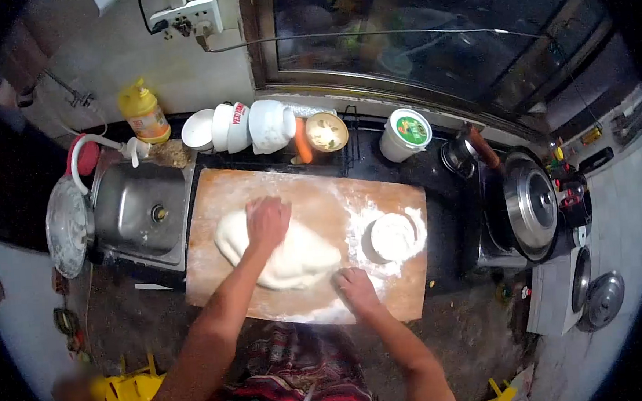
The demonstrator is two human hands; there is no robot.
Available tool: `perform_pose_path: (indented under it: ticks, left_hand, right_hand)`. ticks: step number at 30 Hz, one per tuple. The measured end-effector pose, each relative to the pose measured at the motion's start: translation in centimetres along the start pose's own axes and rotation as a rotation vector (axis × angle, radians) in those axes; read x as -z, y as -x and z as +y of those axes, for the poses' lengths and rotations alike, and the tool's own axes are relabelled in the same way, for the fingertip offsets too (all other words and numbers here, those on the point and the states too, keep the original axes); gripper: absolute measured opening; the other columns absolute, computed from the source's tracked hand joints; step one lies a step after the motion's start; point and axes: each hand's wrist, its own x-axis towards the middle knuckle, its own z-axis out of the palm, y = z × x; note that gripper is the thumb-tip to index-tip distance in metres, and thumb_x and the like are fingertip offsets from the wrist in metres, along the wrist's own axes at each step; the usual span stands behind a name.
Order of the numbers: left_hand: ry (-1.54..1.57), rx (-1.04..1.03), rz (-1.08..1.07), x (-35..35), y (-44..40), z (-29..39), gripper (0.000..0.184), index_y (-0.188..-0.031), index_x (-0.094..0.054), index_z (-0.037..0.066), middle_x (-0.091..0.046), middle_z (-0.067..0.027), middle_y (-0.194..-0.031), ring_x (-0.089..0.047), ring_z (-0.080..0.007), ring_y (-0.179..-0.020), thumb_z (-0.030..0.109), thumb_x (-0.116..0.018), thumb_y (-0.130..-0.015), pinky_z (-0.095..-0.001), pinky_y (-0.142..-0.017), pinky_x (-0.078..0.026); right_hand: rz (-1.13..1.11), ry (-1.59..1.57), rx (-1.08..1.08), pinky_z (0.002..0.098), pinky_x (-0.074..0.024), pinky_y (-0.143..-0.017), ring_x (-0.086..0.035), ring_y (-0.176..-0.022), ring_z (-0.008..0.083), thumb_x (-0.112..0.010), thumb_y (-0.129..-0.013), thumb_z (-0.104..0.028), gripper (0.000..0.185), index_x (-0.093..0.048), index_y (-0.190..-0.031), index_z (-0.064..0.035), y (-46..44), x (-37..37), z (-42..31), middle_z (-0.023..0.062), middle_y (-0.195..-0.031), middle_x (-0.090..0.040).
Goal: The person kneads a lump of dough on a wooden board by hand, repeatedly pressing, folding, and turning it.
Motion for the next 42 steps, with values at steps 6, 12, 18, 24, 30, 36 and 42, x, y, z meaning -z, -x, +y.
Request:
perform_pose_path:
  ticks: [6,12,18,24,30,36,42]
  left_hand:
    - [1.145,0.406,0.344,4.1,-0.4,-1.0,0.021,-0.099,-0.063,0.0,-0.069,-0.0105,-0.094,-0.062,-0.014,-0.087,0.019,-0.054,-0.096,-0.0283,-0.081,-0.048]
    - [1.615,1.434,-0.14,1.5,17.4,0.1,0.052,-0.115,-0.053,0.003,-0.063,-0.0147,-0.104,-0.064,-0.0264,-0.088,0.047,-0.064,-0.09,-0.0422,-0.076,-0.054]
    - [1.949,1.233,0.059,-2.9,16.4,2.1,0.069,-0.142,-0.034,0.007,-0.05,-0.0153,-0.13,-0.063,-0.0324,-0.101,0.042,-0.064,-0.09,-0.0468,-0.078,-0.056]
    - [1.125,0.958,0.016,6.8,9.3,3.8,0.05,-0.132,-0.045,0.005,-0.064,-0.0145,-0.107,-0.067,-0.0265,-0.093,0.013,-0.062,-0.085,-0.0398,-0.068,-0.059]
    - [0.127,0.419,-0.249,5.0,6.2,4.2,0.045,-0.124,-0.046,0.004,-0.059,-0.0229,-0.121,-0.061,-0.0442,-0.102,0.028,-0.058,-0.088,-0.0538,-0.085,-0.047]
    - [0.174,0.351,-0.13,4.7,6.7,6.0,0.064,-0.137,-0.038,-0.001,-0.049,-0.0274,-0.131,-0.052,-0.0457,-0.116,0.03,-0.062,-0.086,-0.0559,-0.094,-0.043]
    - [0.252,-0.139,-0.264,-2.1,19.8,13.2,0.064,-0.136,-0.046,-0.006,-0.038,-0.023,-0.149,-0.034,-0.0376,-0.139,0.034,-0.06,-0.088,-0.0547,-0.115,-0.021]
  right_hand:
    - [0.208,-0.568,-0.682,0.0376,-0.0495,-0.07,-0.058,-0.073,0.0272,-0.063,-0.09,-0.012,0.01,-0.059,-0.092,-0.0037,-0.7,-1.5,-0.2,0.0136,-0.079,-0.058]
    - [0.246,-0.564,-0.433,0.0378,-0.0499,-0.08,-0.061,-0.089,0.0289,-0.068,-0.085,-0.014,0.03,-0.056,-0.109,0.0001,-5.3,2.2,-4.2,0.0132,-0.098,-0.061]
    - [0.306,0.032,-0.18,0.0433,-0.0468,-0.094,-0.058,-0.105,0.0358,-0.074,-0.076,-0.018,0.057,-0.052,-0.125,0.0,-11.5,4.4,-2.2,0.0192,-0.111,-0.059]
    - [-0.073,-0.546,-0.687,0.045,-0.0453,-0.098,-0.059,-0.112,0.0397,-0.068,-0.086,-0.04,0.067,-0.049,-0.132,0.0048,-9.2,3.5,-6.5,0.0272,-0.121,-0.06]
    - [-0.133,-0.921,-0.717,0.0414,-0.0472,-0.095,-0.059,-0.112,0.0342,-0.068,-0.087,-0.029,0.056,-0.05,-0.129,0.0016,-3.2,-1.9,-7.0,0.0233,-0.127,-0.056]
    - [0.507,-0.822,-1.211,0.046,-0.0499,-0.088,-0.063,-0.103,0.0354,-0.059,-0.091,-0.022,0.036,-0.057,-0.121,-0.0015,2.0,2.1,1.8,0.024,-0.121,-0.059]
    - [0.684,-1.278,-1.107,0.036,-0.0585,-0.063,-0.066,-0.077,0.0253,-0.054,-0.093,-0.012,0.056,-0.032,-0.142,0.0029,0.8,7.4,3.4,0.0192,-0.109,-0.059]
